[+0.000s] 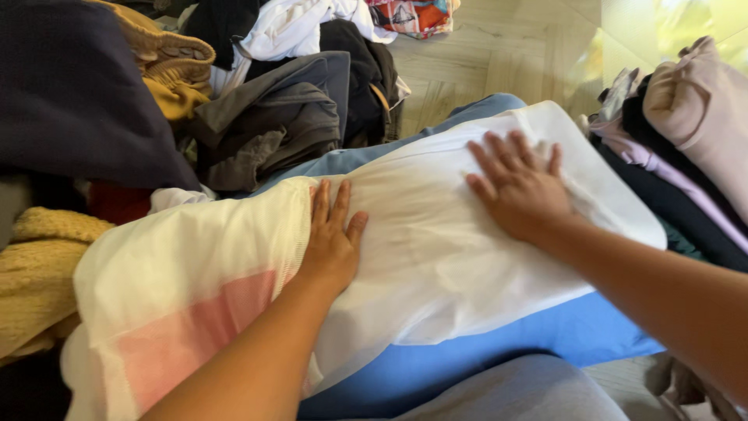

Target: The person folds a white mesh laundry bag containing small items, then folds a dark gray long-sleeve shirt. Each item is smoothed and folded into a compact rectangle and placed on a blue mat on the floor.

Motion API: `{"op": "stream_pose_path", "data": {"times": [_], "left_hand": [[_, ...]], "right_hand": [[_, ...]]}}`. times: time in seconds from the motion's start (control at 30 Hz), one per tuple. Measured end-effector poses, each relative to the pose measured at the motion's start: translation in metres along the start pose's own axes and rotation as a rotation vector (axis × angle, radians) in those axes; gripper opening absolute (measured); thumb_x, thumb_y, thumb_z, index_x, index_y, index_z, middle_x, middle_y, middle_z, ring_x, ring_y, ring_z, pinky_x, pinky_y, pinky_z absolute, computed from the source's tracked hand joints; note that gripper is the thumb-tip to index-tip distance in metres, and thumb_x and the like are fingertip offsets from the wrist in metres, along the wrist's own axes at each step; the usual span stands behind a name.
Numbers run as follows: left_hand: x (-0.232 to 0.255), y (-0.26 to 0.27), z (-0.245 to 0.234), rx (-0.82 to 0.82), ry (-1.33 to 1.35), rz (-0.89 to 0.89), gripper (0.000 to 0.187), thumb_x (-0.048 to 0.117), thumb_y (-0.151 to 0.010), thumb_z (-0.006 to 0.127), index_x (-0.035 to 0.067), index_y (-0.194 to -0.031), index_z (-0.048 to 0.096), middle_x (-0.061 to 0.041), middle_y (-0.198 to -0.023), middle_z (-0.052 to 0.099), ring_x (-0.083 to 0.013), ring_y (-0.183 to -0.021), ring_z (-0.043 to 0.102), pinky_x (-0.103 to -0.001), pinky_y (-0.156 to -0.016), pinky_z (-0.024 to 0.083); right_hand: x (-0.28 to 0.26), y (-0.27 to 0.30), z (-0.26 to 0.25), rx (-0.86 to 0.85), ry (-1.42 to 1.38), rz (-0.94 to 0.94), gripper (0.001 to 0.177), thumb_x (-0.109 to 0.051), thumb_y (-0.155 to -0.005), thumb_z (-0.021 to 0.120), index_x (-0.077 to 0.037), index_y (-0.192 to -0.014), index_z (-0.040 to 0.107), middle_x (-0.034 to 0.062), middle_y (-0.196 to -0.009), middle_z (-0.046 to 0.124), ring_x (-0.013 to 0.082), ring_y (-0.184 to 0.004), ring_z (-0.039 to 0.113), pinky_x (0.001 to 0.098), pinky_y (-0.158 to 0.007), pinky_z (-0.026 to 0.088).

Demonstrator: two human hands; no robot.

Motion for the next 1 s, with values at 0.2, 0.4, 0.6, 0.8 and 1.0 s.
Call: {"op": "stream_pose_path", "data": {"times": [0.2,0.4,0.6,0.8,1.0], "left_hand": [[0.047,-0.007,-0.014,0.061,-0.244,0.055,0.060,0.037,-0.106,0.048,0.008,-0.158,0.034,-0.024,-0.164,0.025,-0.0458,-0.152,0.014,-0.047,-0.123,0.017],[0.134,0.048,-0.074,0.057,0.160,0.291,0.049,0.026,-0.108,0.055,0.013,-0.155,0.049,-0.017,-0.160,0.049,-0.0399,-0.152,0.040,-0.045,-0.121,0.036],[0.049,0.121,-0.243,0.556,-0.337,0.067,0.080,0.035,-0.091,0.079,0.001,-0.153,0.040,-0.026,-0.150,0.048,-0.0465,-0.138,0.048,-0.049,-0.116,0.039],[-0.094,0.195,-0.221,0.142,0.620,-1.041,0.099,0.056,-0.069,0.085,0.021,-0.150,0.040,-0.011,-0.137,0.066,-0.0325,-0.121,0.066,-0.052,-0.095,0.055],[-0.113,0.202,-0.176,0.009,1.057,-1.149,0.064,0.044,-0.069,0.087,0.012,-0.124,0.075,-0.011,-0.114,0.080,-0.0286,-0.104,0.076,-0.044,-0.091,0.060]], "right_hand": [[0.035,0.002,-0.012,-0.079,-0.041,0.064,0.067,-0.062,-0.098,0.026,-0.034,-0.159,0.022,-0.0037,-0.170,0.012,0.0162,-0.155,0.011,0.0714,-0.116,0.003],[-0.008,0.014,-0.041,0.264,-0.114,-0.004,0.058,-0.046,-0.103,0.046,-0.016,-0.153,0.046,0.0129,-0.161,0.038,0.0400,-0.145,0.031,0.0694,-0.113,0.017],[-0.229,0.097,-0.072,0.336,-0.532,-0.387,0.040,-0.020,-0.091,0.066,-0.012,-0.131,0.064,0.0108,-0.125,0.066,0.0355,-0.115,0.056,0.0495,-0.100,0.043],[-0.368,0.118,-0.056,-0.028,-0.542,-0.601,0.064,-0.029,-0.092,0.064,-0.021,-0.152,0.042,0.0160,-0.157,0.037,0.0405,-0.145,0.029,0.0548,-0.115,0.025],[-0.382,0.079,-0.024,-0.187,-0.176,-0.512,0.069,-0.048,-0.097,0.052,-0.040,-0.158,0.022,0.0107,-0.168,0.005,0.0424,-0.153,-0.004,0.0691,-0.115,0.005]]}}
Point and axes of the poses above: each hand's wrist, its own y-axis away from the middle knuckle, its own z-axis out of the palm, x = y × z, the point moved 5 cm from there along -y, towards the middle knuckle
